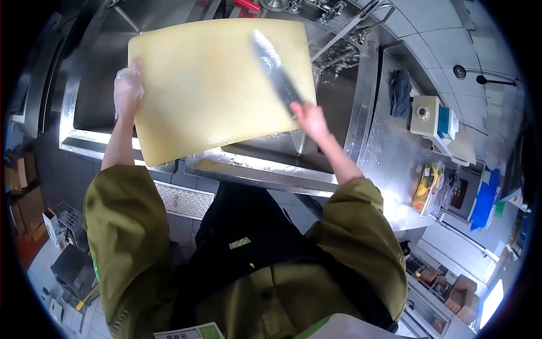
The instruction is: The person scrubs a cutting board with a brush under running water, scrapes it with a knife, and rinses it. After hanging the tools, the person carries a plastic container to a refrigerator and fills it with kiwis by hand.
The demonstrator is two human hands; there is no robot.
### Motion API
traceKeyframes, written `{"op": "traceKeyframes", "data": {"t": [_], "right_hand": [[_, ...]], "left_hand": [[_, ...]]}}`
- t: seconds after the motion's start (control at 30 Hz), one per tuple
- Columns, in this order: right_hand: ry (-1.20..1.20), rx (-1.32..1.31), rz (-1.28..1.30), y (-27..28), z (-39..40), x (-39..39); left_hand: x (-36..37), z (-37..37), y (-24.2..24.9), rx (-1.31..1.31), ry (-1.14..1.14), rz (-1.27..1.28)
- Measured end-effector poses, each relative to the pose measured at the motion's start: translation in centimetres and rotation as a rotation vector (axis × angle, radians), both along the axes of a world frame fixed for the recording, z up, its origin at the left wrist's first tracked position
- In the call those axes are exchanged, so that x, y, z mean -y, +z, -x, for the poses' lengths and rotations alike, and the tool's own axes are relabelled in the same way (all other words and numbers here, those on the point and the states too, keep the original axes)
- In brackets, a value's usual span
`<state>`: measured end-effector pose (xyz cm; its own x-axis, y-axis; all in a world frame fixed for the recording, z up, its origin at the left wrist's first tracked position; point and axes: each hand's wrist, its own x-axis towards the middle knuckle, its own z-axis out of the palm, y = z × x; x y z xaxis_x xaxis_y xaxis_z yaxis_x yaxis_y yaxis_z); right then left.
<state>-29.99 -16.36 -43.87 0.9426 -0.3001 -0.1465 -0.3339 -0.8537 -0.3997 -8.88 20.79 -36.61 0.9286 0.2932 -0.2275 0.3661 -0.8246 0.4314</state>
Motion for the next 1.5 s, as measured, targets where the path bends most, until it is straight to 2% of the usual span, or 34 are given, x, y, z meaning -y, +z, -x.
{"op": "traceKeyframes", "data": {"t": [0.03, 0.07, 0.13, 0.2, 0.27, 0.3, 0.33, 0.4, 0.43, 0.47, 0.53, 0.6, 0.67, 0.7, 0.73, 0.77, 0.8, 0.87, 0.9, 0.93, 0.97, 1.03, 1.07, 1.13, 1.2, 1.23, 1.27, 1.33, 1.37, 1.4, 1.47, 1.5], "right_hand": [[0.173, 0.132, 0.058, -0.4, 0.8, -0.9], [0.166, 0.050, 0.054, 0.1, 0.5, -0.3], [0.109, 0.023, 0.069, 0.4, -1.7, 2.7], [-0.075, 0.067, 0.064, 0.2, -4.3, 4.8], [-0.096, 0.124, -0.001, -0.5, -4.8, 2.1], [-0.107, 0.127, -0.146, -0.8, -3.9, 0.2], [-0.012, 0.000, -0.165, 0.1, -2.9, -1.8], [0.117, -0.002, 0.004, 0.7, -1.5, -2.1], [0.105, -0.114, 0.089, 2.6, -2.1, -1.1], [0.113, -0.130, 0.044, 4.3, -3.1, -0.4], [-0.136, -0.038, 0.019, 1.7, -5.3, 3.2], [-0.171, 0.020, -0.001, 0.4, -7.2, 1.7], [-0.135, 0.090, -0.066, 0.3, -6.2, -3.1], [-0.077, 0.014, -0.095, 0.1, -5.0, -4.9], [0.034, 0.074, -0.138, -0.3, -3.2, -6.1], [0.079, -0.006, -0.047, 0.1, -1.9, -6.0], [0.121, -0.084, 0.042, 0.6, -0.9, -5.2], [0.081, -0.099, 0.081, 4.2, -0.8, -2.9], [-0.079, -0.196, 0.035, 2.8, -1.3, -0.1], [-0.143, -0.111, 0.042, 2.6, -1.7, 0.8], [-0.044, -0.045, 0.085, 1.7, -1.6, -0.1], [-0.169, -0.027, -0.019, -1.4, -1.9, -4.3], [-0.128, 0.097, -0.275, -0.2, -0.9, -7.9], [0.109, -0.164, 0.006, 1.1, -0.1, -8.7], [0.100, -0.102, 0.036, 2.9, -0.3, -5.3], [-0.008, -0.098, -0.043, 3.9, -0.8, -3.4], [-0.159, -0.128, 0.096, 1.7, -1.5, -0.6], [-0.084, 0.045, 0.142, 0.5, -2.8, -2.6], [-0.246, -0.046, -0.171, 1.5, -3.5, -6.1], [-0.212, 0.002, -0.108, -1.1, -3.0, -7.5], [-0.007, 0.049, -0.068, 1.2, -0.9, -11.9], [-0.012, -0.082, -0.033, 1.9, -0.2, -11.2]], "left_hand": [[-0.1, 0.1, -0.1, -0.008, -0.005, 0.024], [-0.1, 0.1, -0.1, -0.014, -0.015, 0.049], [0.3, -0.1, 0.4, -0.063, -0.003, 0.044], [-0.1, -0.2, -0.1, -0.073, 0.011, 0.018], [-0.6, -1.0, -1.5, -0.033, 0.022, -0.028], [-0.8, -1.0, -1.6, -0.042, -0.011, -0.007], [-0.9, -1.0, -1.9, -0.037, -0.012, 0.000], [-1.2, -1.2, -2.6, -0.018, -0.010, 0.016], [-1.3, -1.1, -2.3, -0.009, 0.013, 0.034], [-1.0, -0.9, -1.8, 0.001, 0.031, 0.050], [-0.5, -0.4, -1.5, 0.007, 0.002, 0.096], [-1.2, -0.1, -1.2, 0.008, -0.080, 0.133], [-1.6, 0.1, -1.5, 0.072, -0.116, 0.172], [-1.5, 0.8, -1.2, 0.147, -0.176, 0.158], [-1.7, 0.9, -1.4, 0.172, -0.193, 0.155], [-1.9, 1.0, -1.7, 0.196, -0.210, 0.151], [-2.5, 0.5, -3.1, 0.167, -0.190, 0.153], [-2.4, -0.4, -2.9, 0.075, -0.118, 0.127], [-1.3, -0.7, -1.2, 0.008, -0.069, 0.104], [-0.7, -0.8, -0.4, -0.062, -0.019, 0.080], [-1.0, -0.9, -0.9, -0.027, -0.020, 0.083], [-1.5, -0.9, -2.3, 0.041, -0.023, 0.093], [-1.4, -0.7, -2.0, 0.012, -0.033, 0.115], [-1.2, -0.4, -0.7, -0.044, -0.053, 0.159], [-2.5, -1.8, -4.0, 0.056, -0.088, 0.138], [-2.8, -2.1, -5.4, 0.096, -0.115, 0.129], [-2.6, -2.1, -5.3, 0.112, -0.112, 0.145], [-2.6, -1.4, -4.9, 0.133, -0.107, 0.163], [-2.5, -1.2, -4.5, 0.136, -0.111, 0.164], [-2.3, -0.9, -4.0, 0.126, -0.102, 0.165], [-1.9, -0.4, -3.0, 0.095, -0.080, 0.163], [-1.7, -0.5, -2.5, 0.086, -0.066, 0.159]]}}
